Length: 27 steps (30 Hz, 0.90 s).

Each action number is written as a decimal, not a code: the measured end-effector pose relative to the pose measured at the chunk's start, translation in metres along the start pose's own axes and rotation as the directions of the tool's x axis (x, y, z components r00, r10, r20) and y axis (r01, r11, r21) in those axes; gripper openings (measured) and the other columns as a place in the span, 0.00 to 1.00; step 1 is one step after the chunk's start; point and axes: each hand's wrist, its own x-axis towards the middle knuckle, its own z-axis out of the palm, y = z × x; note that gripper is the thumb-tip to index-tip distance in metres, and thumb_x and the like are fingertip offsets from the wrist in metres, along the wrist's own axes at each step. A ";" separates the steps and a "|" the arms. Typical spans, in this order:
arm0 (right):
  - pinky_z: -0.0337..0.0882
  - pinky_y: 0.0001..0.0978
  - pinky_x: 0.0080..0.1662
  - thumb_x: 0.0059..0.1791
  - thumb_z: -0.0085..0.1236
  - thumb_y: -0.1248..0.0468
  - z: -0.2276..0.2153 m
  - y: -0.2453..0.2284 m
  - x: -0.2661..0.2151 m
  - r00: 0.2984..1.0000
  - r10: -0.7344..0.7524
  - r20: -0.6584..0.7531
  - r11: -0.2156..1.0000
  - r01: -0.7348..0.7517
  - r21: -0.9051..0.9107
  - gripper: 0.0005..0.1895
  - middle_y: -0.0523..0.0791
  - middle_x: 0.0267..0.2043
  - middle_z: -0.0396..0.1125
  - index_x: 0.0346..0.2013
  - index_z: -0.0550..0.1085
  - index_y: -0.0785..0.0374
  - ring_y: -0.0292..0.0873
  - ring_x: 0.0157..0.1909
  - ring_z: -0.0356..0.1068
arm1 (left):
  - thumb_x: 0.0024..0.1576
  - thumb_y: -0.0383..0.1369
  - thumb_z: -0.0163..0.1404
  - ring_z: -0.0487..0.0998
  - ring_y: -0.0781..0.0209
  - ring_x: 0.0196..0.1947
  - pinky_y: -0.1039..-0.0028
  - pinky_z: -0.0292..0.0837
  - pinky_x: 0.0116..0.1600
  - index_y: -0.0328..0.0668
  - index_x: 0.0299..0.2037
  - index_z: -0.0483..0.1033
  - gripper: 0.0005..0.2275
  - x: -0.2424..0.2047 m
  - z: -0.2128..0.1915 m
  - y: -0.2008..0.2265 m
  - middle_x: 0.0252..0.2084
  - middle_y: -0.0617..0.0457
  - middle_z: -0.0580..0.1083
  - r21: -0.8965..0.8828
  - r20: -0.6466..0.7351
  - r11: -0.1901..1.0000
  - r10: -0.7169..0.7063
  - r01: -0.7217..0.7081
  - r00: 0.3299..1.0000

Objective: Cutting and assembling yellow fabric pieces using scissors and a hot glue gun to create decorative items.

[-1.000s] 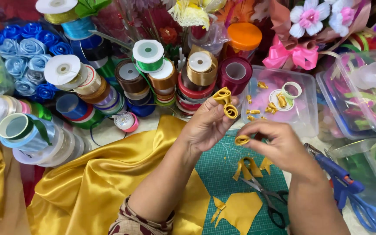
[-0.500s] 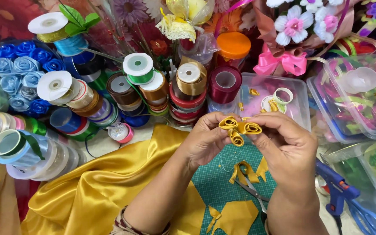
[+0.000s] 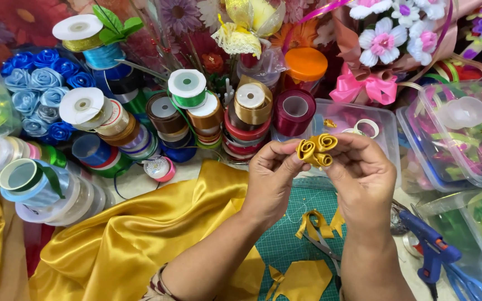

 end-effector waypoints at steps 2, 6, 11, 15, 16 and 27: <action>0.79 0.31 0.50 0.44 0.64 0.78 0.006 0.003 -0.002 1.000 0.013 0.007 1.000 -0.014 0.022 0.21 0.54 0.43 0.73 0.51 0.71 0.77 0.41 0.45 0.75 | 0.57 0.21 0.59 0.83 0.61 0.40 0.77 0.85 0.45 0.26 0.43 0.76 0.07 0.000 0.006 0.005 0.48 0.38 0.78 0.033 0.004 0.998 0.061 -0.061 0.998; 0.79 0.31 0.51 0.43 0.67 0.79 0.011 0.012 -0.004 1.000 0.011 -0.019 0.999 -0.010 0.045 0.23 0.54 0.43 0.74 0.51 0.71 0.77 0.41 0.47 0.75 | 0.57 0.22 0.59 0.82 0.64 0.42 0.77 0.83 0.47 0.28 0.41 0.77 0.06 -0.004 0.009 0.006 0.48 0.40 0.78 0.166 0.025 0.963 0.210 -0.212 0.977; 0.78 0.29 0.46 0.45 0.66 0.76 0.024 0.001 -0.008 0.999 -0.008 -0.038 1.000 0.007 -0.012 0.20 0.55 0.41 0.73 0.49 0.71 0.76 0.40 0.43 0.74 | 0.59 0.21 0.58 0.82 0.62 0.45 0.73 0.81 0.50 0.28 0.41 0.75 0.05 -0.007 0.007 0.004 0.48 0.38 0.77 0.210 0.041 0.928 0.305 -0.307 0.951; 0.76 0.27 0.44 0.41 0.71 0.73 0.023 0.002 -0.012 0.998 -0.059 -0.014 0.997 0.059 -0.046 0.27 0.55 0.43 0.73 0.52 0.70 0.76 0.40 0.43 0.74 | 0.59 0.20 0.57 0.82 0.59 0.46 0.72 0.81 0.51 0.29 0.40 0.74 0.05 -0.007 0.007 0.003 0.48 0.37 0.77 0.203 0.066 0.915 0.343 -0.349 0.937; 0.76 0.27 0.44 0.41 0.71 0.73 0.022 0.001 -0.013 0.998 -0.060 -0.015 0.997 0.059 -0.047 0.27 0.55 0.43 0.73 0.52 0.70 0.76 0.40 0.43 0.74 | 0.59 0.20 0.57 0.82 0.59 0.46 0.72 0.81 0.51 0.29 0.40 0.74 0.05 -0.007 0.006 0.003 0.48 0.37 0.77 0.203 0.067 0.915 0.342 -0.349 0.937; 0.80 0.35 0.48 0.41 0.71 0.73 0.013 0.003 -0.013 0.972 -0.236 -0.024 0.965 0.231 -0.121 0.30 0.60 0.46 0.71 0.54 0.67 0.80 0.53 0.47 0.77 | 0.59 0.21 0.58 0.82 0.58 0.45 0.70 0.80 0.50 0.28 0.39 0.75 0.05 -0.005 0.001 -0.009 0.45 0.37 0.77 0.195 0.159 0.908 0.344 -0.371 0.925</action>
